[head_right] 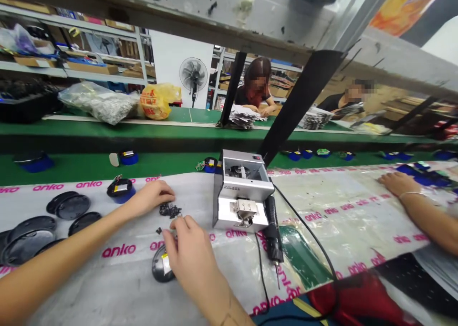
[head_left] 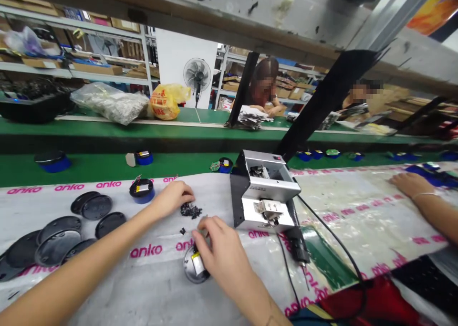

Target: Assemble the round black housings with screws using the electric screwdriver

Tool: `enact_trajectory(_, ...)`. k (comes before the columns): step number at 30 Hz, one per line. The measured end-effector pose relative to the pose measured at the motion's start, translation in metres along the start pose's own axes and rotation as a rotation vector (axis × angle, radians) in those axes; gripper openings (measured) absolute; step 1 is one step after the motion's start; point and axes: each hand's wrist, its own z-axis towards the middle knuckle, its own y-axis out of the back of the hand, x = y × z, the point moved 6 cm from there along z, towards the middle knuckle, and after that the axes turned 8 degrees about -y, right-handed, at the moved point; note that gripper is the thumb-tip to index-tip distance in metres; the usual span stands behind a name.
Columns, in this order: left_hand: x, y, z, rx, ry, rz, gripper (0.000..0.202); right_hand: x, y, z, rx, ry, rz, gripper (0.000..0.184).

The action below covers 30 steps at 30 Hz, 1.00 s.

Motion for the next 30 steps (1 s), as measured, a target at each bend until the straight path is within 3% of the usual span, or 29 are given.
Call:
enact_trajectory(4, -0.002, -0.002, -0.003, -0.027, 0.002, -0.051, 0.017, -0.02, -0.005, 0.001, -0.008, -0.06, 0.261, 0.029)
enact_trajectory(8, 0.001, 0.004, -0.003, -0.094, 0.053, -0.153, 0.021, -0.037, -0.007, 0.006, 0.039, -0.134, 0.486, 0.021)
enact_trajectory(12, -0.011, 0.004, -0.023, -0.141, 0.13, -0.343, 0.027, -0.041, -0.002, 0.01, 0.092, -0.126, 0.6, 0.023)
enact_trajectory(14, -0.021, -0.005, -0.04, -0.117, 0.189, -0.525, 0.031, -0.04, 0.001, 0.009, 0.094, -0.109, 0.616, 0.023)
enact_trajectory(17, -0.033, -0.027, -0.064, -0.077, 0.339, -0.999, 0.03, -0.035, 0.005, 0.004, 0.038, -0.047, 0.577, 0.024)
enact_trajectory(20, -0.039, -0.039, -0.075, -0.071, 0.416, -1.332, 0.031, -0.028, 0.009, -0.002, -0.035, 0.044, 0.488, 0.027)
enact_trajectory(24, -0.036, -0.04, -0.077, -0.081, 0.411, -1.39, 0.032, -0.023, 0.008, -0.003, -0.04, 0.108, 0.424, 0.033)
enact_trajectory(30, -0.035, -0.035, -0.082, -0.125, 0.378, -1.251, 0.031, -0.017, 0.011, -0.003, -0.043, 0.191, 0.377, 0.036)
